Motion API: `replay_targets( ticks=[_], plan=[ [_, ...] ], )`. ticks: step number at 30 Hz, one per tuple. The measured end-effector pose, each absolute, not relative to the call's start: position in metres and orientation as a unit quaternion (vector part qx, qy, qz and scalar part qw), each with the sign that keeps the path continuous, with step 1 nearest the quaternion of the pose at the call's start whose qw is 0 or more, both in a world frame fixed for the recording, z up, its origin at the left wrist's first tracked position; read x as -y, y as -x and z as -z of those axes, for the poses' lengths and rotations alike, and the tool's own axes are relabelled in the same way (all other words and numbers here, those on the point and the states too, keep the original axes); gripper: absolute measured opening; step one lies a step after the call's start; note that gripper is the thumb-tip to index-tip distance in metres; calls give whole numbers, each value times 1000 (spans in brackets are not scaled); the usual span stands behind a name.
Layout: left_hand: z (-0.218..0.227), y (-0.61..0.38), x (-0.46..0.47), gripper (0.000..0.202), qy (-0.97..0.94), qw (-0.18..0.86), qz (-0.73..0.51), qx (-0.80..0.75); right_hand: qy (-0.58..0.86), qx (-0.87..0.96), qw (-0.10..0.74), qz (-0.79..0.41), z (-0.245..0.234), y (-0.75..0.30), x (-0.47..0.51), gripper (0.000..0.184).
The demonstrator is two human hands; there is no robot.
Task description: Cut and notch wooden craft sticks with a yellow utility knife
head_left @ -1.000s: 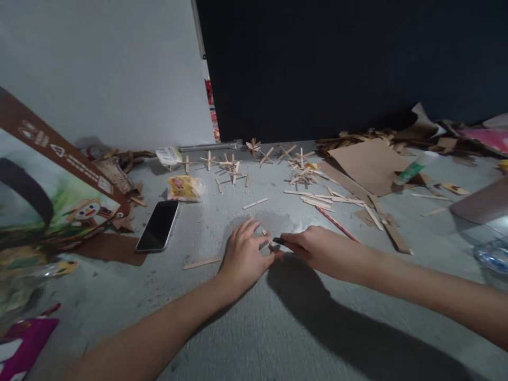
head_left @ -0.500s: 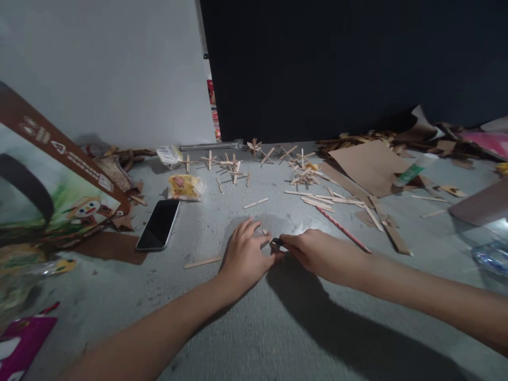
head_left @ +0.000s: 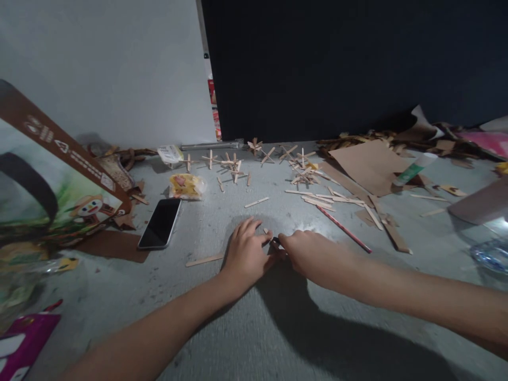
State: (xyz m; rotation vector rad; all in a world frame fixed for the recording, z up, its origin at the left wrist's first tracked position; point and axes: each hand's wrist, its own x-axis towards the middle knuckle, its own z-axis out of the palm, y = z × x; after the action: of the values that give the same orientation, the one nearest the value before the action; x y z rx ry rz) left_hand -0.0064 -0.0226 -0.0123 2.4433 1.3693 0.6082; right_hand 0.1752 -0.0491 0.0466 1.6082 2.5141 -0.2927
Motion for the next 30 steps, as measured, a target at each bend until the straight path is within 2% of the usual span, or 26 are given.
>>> replay_targets(
  ticks=[4,9,16,21,30],
  plan=[
    [13,9,19,35,-847,145,-219,-462,-522,-842,59,125,-52,-173,33,19],
    [16,9,15,37,-831,153,-228,-484,-544,-807,41,226,-59,-175,18,28],
    [14,5,16,35,-822,154,-231,-498,-589,-663,-14,461,-64,-182,13,30],
    [14,4,15,27,-818,150,-245,-498,-598,-579,-34,553,-61,-188,4,24],
    [7,2,17,27,-810,167,-252,-502,-564,-387,-64,727,-46,-204,-6,29]
  ],
)
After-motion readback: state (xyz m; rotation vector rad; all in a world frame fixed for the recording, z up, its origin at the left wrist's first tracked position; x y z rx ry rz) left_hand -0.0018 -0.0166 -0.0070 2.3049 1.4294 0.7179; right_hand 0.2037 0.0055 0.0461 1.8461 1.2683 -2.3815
